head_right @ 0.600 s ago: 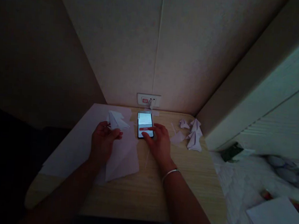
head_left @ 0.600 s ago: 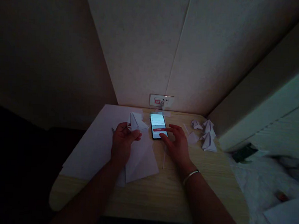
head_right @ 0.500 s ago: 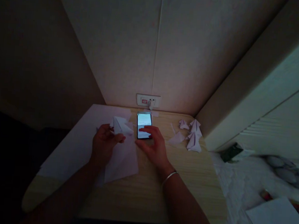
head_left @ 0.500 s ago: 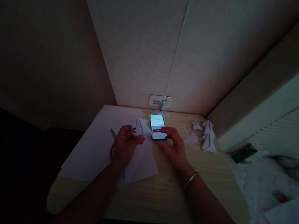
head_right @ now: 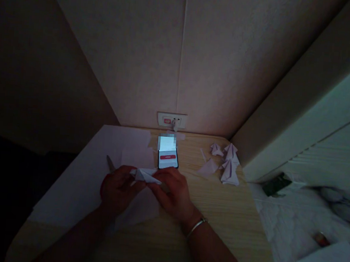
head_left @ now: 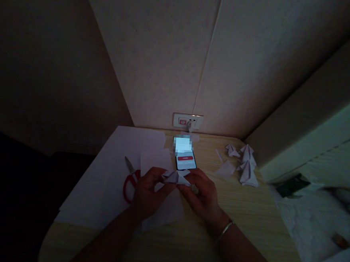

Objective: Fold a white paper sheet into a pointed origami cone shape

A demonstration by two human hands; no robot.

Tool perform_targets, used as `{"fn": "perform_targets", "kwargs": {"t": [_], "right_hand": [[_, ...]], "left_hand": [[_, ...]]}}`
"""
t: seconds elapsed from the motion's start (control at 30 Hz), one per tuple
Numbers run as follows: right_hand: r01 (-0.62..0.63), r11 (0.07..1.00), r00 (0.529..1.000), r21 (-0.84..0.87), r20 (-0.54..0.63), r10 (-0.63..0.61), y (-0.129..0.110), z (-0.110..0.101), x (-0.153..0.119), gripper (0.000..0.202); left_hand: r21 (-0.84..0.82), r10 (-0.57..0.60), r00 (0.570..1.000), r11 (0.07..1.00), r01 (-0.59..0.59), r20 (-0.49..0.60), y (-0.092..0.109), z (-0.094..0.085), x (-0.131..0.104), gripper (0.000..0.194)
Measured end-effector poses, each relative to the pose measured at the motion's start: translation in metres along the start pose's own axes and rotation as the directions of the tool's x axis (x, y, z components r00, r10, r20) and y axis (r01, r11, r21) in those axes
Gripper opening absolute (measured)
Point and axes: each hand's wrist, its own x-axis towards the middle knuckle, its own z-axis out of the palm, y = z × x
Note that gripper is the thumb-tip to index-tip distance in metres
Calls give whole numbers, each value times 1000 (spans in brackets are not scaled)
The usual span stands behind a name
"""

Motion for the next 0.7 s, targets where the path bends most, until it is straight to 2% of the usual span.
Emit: {"fn": "perform_targets", "kwargs": {"t": [0.13, 0.3, 0.37, 0.43, 0.53, 0.7], "right_hand": [[-14, 1000, 1000, -28, -27, 13, 0, -1, 2, 9], [-19, 999, 999, -46, -27, 18, 2, -5, 3, 8], [-23, 999, 1000, -36, -13, 22, 3, -6, 4, 8], [-18, 999, 1000, -32, 9, 18, 2, -8, 5, 9], [-10, 999, 999, -31, 31, 11, 2, -10, 6, 8], [8, 1000, 998, -7, 55, -8, 1, -10, 8, 7]], "left_hand": [[-44, -115, 990, 992, 119, 84, 2, 2, 5, 18], [-109, -244, 968, 962, 250, 66, 3, 3, 9, 30], [-107, -247, 964, 960, 257, 98, 2, 2, 10, 24], [-66, -212, 967, 973, 223, 142, 3, 0, 12, 12], [-15, -110, 985, 993, 113, 135, 8, -2, 15, 10], [12, 61, 988, 998, -64, 140, 13, -4, 18, 11]]}}
